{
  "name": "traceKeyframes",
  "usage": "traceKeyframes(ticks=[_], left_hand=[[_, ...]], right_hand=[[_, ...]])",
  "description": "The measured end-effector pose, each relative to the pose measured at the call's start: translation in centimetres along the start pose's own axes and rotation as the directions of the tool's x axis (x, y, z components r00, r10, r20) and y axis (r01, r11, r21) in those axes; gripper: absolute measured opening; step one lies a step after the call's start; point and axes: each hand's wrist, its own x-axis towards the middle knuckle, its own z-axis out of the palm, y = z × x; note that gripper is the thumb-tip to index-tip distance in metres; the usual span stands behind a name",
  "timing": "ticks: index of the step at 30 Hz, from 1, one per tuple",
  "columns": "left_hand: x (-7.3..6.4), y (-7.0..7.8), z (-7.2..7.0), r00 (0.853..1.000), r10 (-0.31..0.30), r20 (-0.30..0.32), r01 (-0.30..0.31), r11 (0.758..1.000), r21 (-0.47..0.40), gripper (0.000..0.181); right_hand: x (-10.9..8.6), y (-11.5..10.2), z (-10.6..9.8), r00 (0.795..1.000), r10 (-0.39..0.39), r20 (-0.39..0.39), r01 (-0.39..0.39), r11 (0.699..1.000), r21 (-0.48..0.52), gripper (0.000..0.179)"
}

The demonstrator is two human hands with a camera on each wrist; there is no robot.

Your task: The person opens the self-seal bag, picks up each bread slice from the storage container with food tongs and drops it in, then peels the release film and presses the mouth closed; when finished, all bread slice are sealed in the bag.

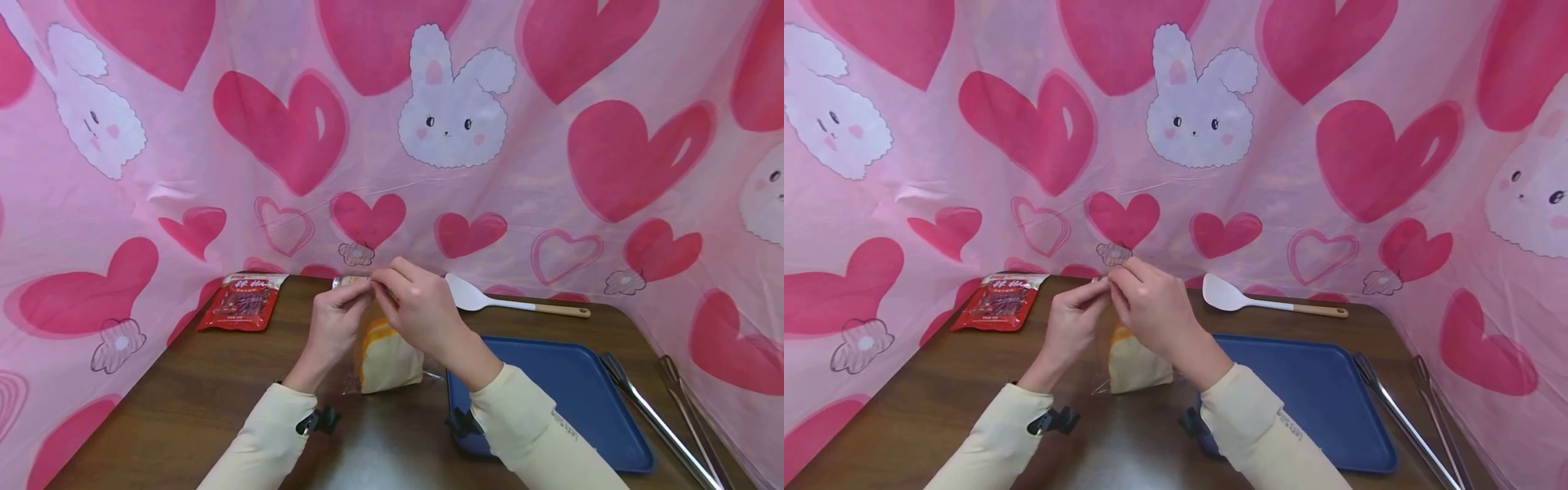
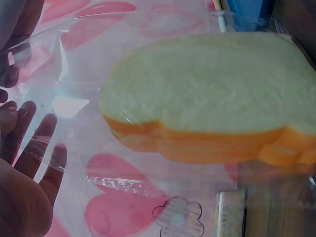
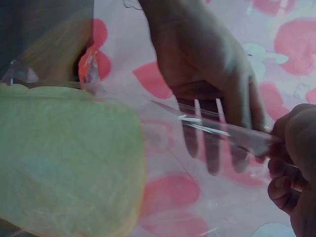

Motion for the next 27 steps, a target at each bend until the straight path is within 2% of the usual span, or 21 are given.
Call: traceKeyframes(ticks=[2, 8, 11, 14, 19, 25, 27], left_hand=[[0.0, 0.2, 0.0, 1.0, -0.026, -0.006, 0.025, 1.0, -0.013, 0.022], [0.1, 0.7, 0.2, 0.994, -0.107, -0.025, 0.106, 0.993, -0.052, 0.024], [0.1, 0.8, 0.3, 0.992, -0.119, -0.031, 0.116, 0.991, -0.069, 0.024], [0.0, 0.7, 0.4, 0.992, -0.121, -0.027, 0.117, 0.987, -0.107, 0.025], [0.0, 0.7, 0.5, 0.991, -0.137, -0.01, 0.133, 0.975, -0.181, 0.026], [0.0, 0.5, 0.1, 0.975, -0.224, 0.009, 0.221, 0.957, -0.189, 0.028], [0.0, 0.4, 0.0, 0.968, -0.251, 0.013, 0.248, 0.945, -0.213, 0.028]], right_hand=[[-0.2, -0.1, 0.3, 0.999, 0.01, -0.039, -0.01, 1.0, 0.01, 0.013], [-0.7, -0.3, 1.1, 0.983, 0.135, -0.123, -0.115, 0.981, 0.157, 0.007], [-0.9, -0.5, 1.4, 0.972, 0.183, -0.148, -0.149, 0.965, 0.215, 0.007], [-1.0, -0.6, 1.5, 0.95, 0.252, -0.182, -0.196, 0.94, 0.28, 0.007], [-1.2, -0.5, 1.5, 0.899, 0.394, -0.191, -0.292, 0.865, 0.409, 0.006], [-1.5, -0.2, 1.5, 0.849, 0.513, -0.124, -0.365, 0.741, 0.563, 0.007], [-1.6, -0.1, 1.6, 0.84, 0.529, -0.124, -0.368, 0.722, 0.586, 0.007]])
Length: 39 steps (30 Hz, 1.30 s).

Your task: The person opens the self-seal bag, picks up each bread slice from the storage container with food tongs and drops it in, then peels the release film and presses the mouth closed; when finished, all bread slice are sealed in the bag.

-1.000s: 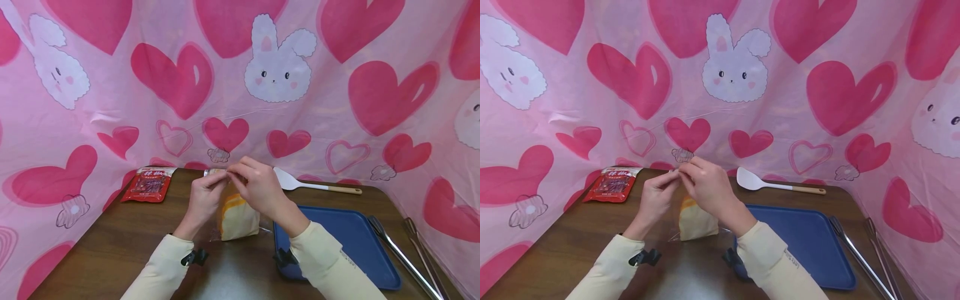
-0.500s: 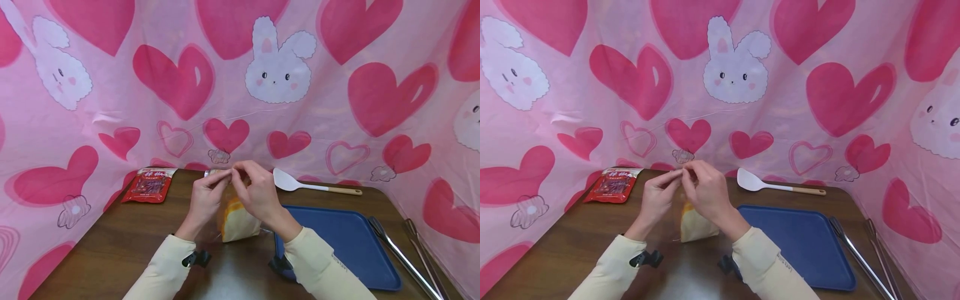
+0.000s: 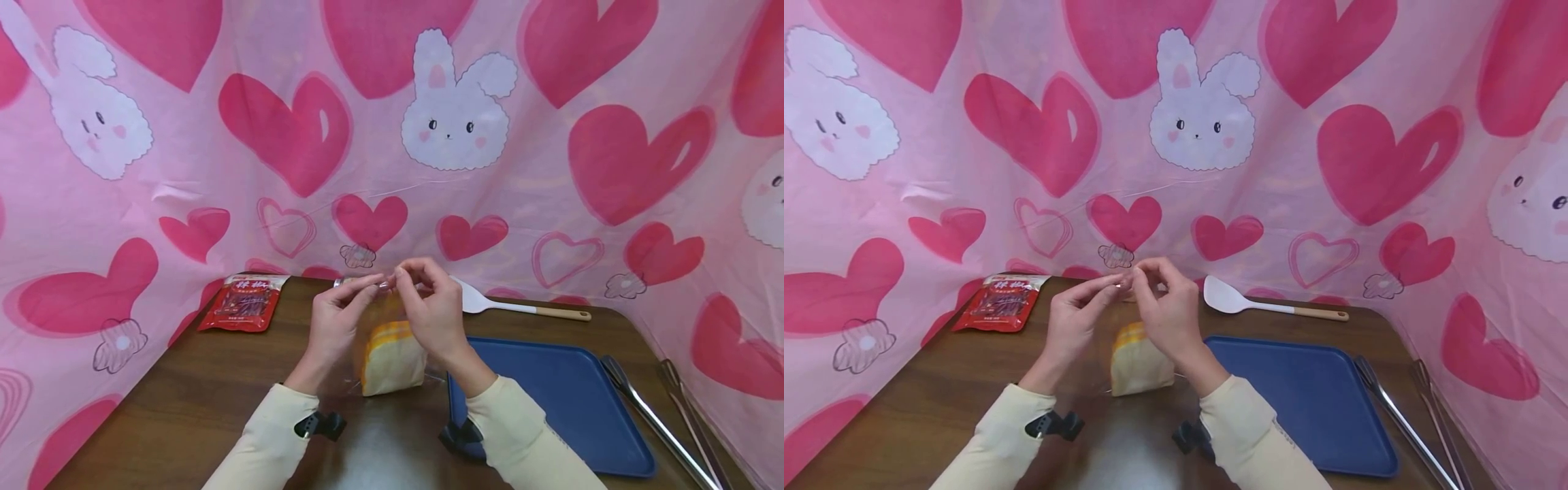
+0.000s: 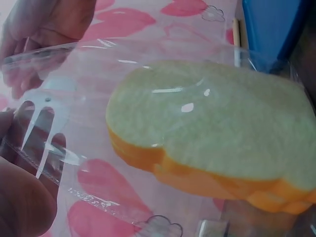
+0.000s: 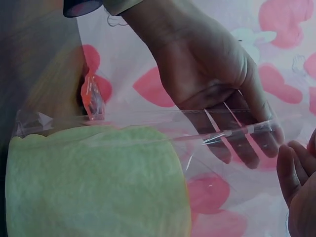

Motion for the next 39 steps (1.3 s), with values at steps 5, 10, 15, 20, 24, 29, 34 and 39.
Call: traceKeyframes(ticks=[5, 10, 15, 20, 24, 29, 34, 39], left_hand=[[0.1, -0.1, -0.1, 0.998, -0.055, 0.007, 0.055, 0.993, -0.106, 0.03], [0.1, -0.1, 0.0, 0.997, -0.076, -0.002, 0.075, 0.983, -0.168, 0.031], [0.0, -0.1, 0.1, 0.997, -0.081, -0.02, 0.074, 0.971, -0.225, 0.023], [0.0, -0.2, 0.1, 0.996, -0.08, -0.034, 0.069, 0.966, -0.247, 0.028], [-0.1, -0.4, 0.1, 0.996, -0.078, -0.051, 0.063, 0.965, -0.253, 0.029], [-0.2, -0.6, -0.1, 0.994, -0.075, -0.074, 0.054, 0.966, -0.252, 0.026], [-0.2, -0.7, -0.2, 0.994, -0.074, -0.086, 0.049, 0.963, -0.265, 0.03], [-0.2, -0.8, -0.4, 0.991, -0.088, -0.096, 0.059, 0.962, -0.268, 0.032]], right_hand=[[-0.1, 0.5, -0.2, 0.997, -0.029, -0.069, 0.03, 1.0, -0.001, 0.007], [-0.3, 1.3, -0.5, 0.984, -0.07, -0.163, 0.071, 0.997, 0.0, 0.007], [-0.3, 2.1, -0.9, 0.958, -0.086, -0.274, 0.076, 0.996, -0.047, 0.007], [-0.3, 2.6, -1.5, 0.937, -0.047, -0.348, 0.027, 0.998, -0.06, 0.01], [-0.3, 3.0, -2.1, 0.922, 0.019, -0.387, -0.023, 1.0, -0.005, 0.014], [-0.1, 3.5, -3.1, 0.89, 0.084, -0.448, -0.06, 0.996, 0.067, 0.016], [0.2, 4.2, -4.3, 0.859, 0.135, -0.494, -0.091, 0.99, 0.112, 0.018], [0.5, 4.5, -5.4, 0.842, 0.16, -0.516, -0.107, 0.985, 0.132, 0.019]])
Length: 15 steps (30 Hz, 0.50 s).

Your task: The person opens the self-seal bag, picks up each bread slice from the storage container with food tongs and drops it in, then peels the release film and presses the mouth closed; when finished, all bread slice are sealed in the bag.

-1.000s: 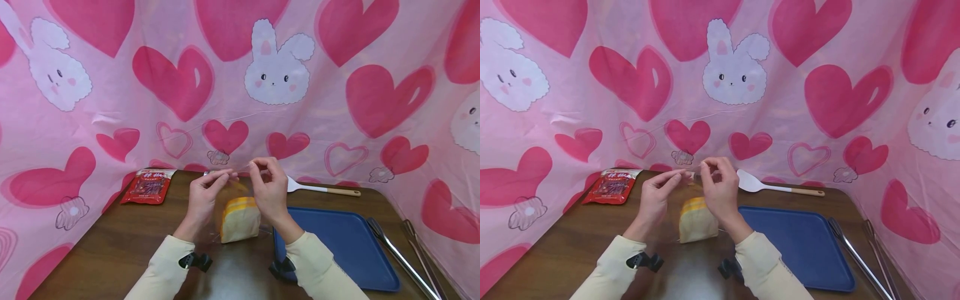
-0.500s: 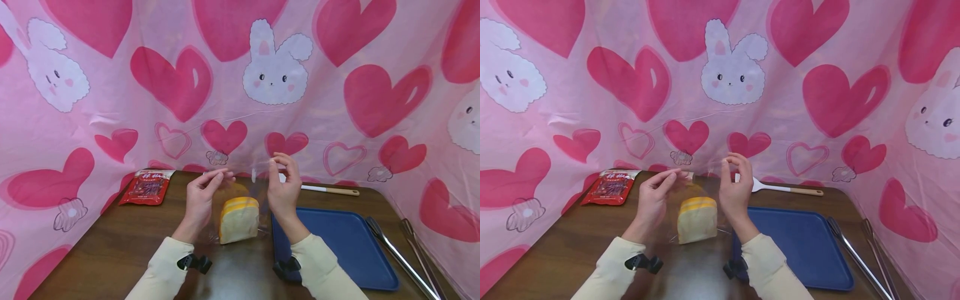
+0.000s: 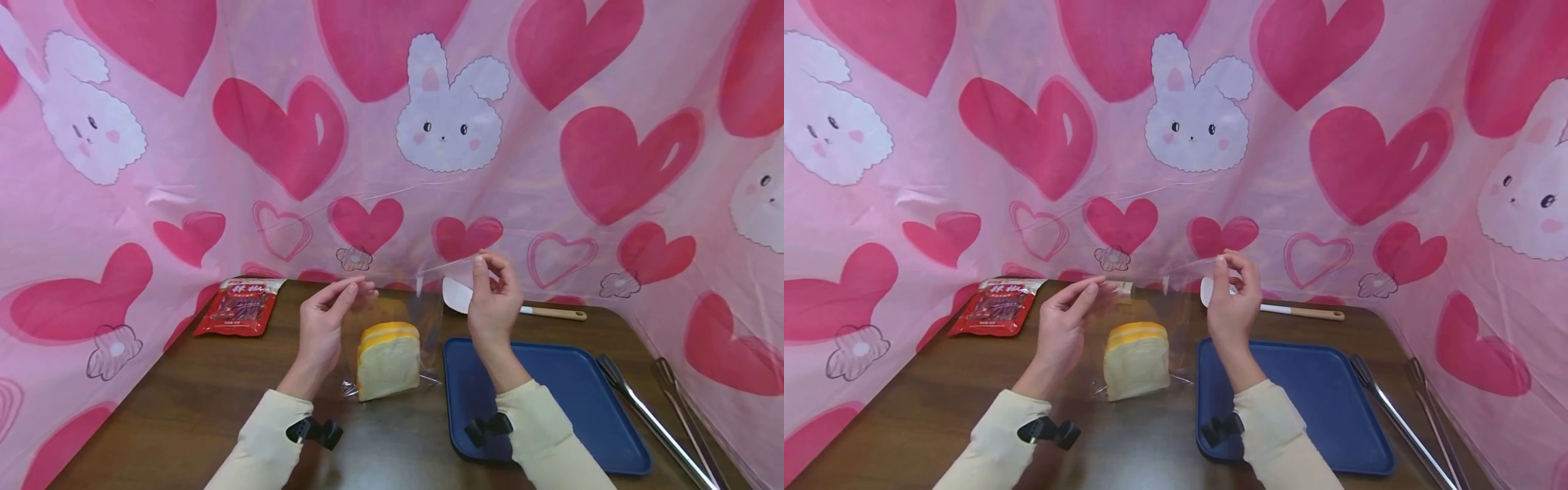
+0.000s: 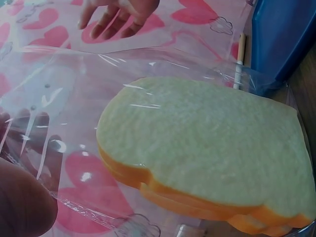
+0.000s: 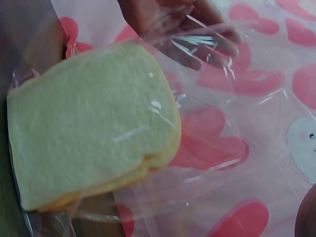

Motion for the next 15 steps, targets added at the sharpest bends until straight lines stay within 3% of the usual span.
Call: traceKeyframes(ticks=[8, 15], left_hand=[[0.0, -0.1, -0.2, 1.0, 0.0, -0.009, 0.0, 1.0, -0.021, 0.025], [-0.1, -0.1, -0.3, 1.0, -0.001, -0.01, 0.0, 1.0, -0.016, 0.029]], right_hand=[[1.1, 0.3, -1.2, 0.998, 0.037, -0.058, -0.038, 0.999, -0.016, 0.015], [2.6, 0.4, -2.9, 0.994, 0.004, -0.109, -0.012, 0.998, -0.069, 0.017]])
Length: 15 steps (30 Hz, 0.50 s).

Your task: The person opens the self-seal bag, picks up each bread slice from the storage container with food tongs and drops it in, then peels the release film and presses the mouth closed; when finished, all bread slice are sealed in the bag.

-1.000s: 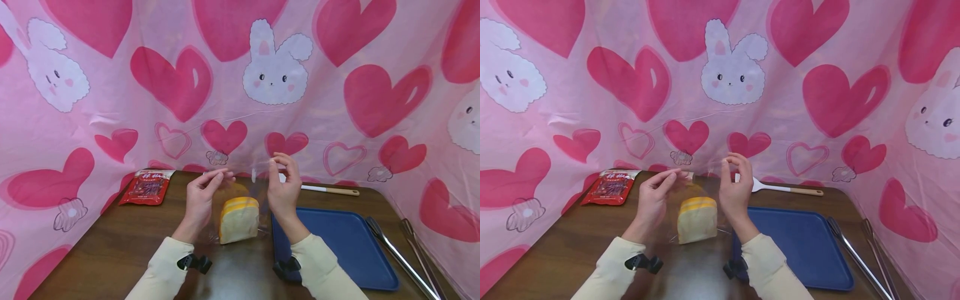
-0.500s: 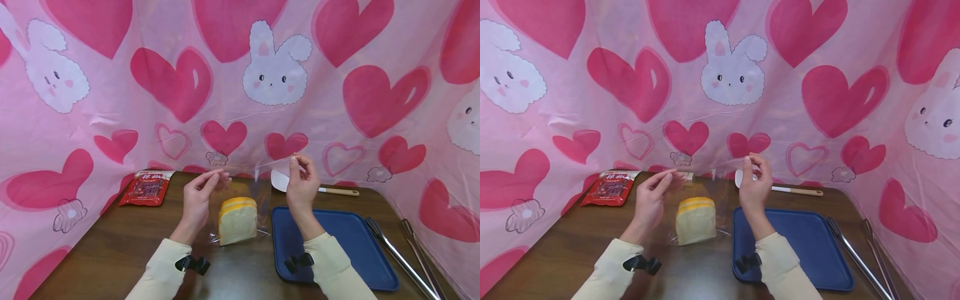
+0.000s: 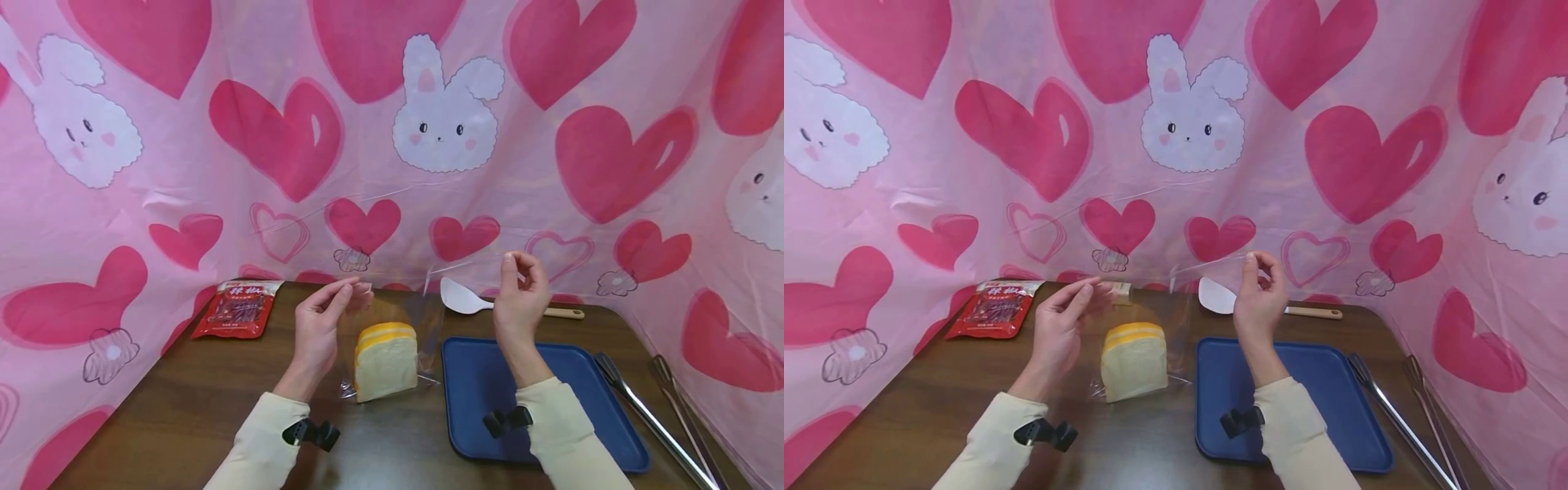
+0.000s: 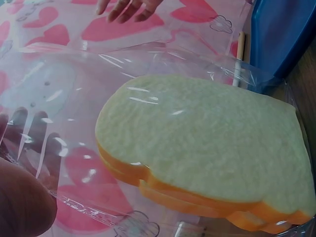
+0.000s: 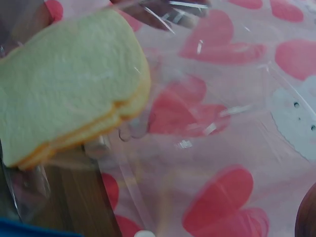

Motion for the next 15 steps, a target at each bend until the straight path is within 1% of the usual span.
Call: traceKeyframes(ticks=[4, 9, 15], left_hand=[[-0.1, 0.1, -0.2, 1.0, -0.011, -0.005, 0.011, 1.0, 0.015, 0.034], [-0.1, 0.2, -0.3, 1.0, -0.026, -0.013, 0.027, 0.999, 0.022, 0.036], [-0.1, 0.2, -0.5, 0.999, -0.042, -0.035, 0.043, 0.999, 0.015, 0.024]], right_hand=[[1.0, 0.1, -1.0, 0.999, -0.003, -0.037, 0.002, 1.0, -0.023, 0.009], [2.3, 0.1, -2.6, 0.998, 0.004, -0.069, -0.007, 0.999, -0.053, 0.009], [3.8, 0.2, -4.6, 0.991, 0.004, -0.132, -0.016, 0.996, -0.086, 0.005]])
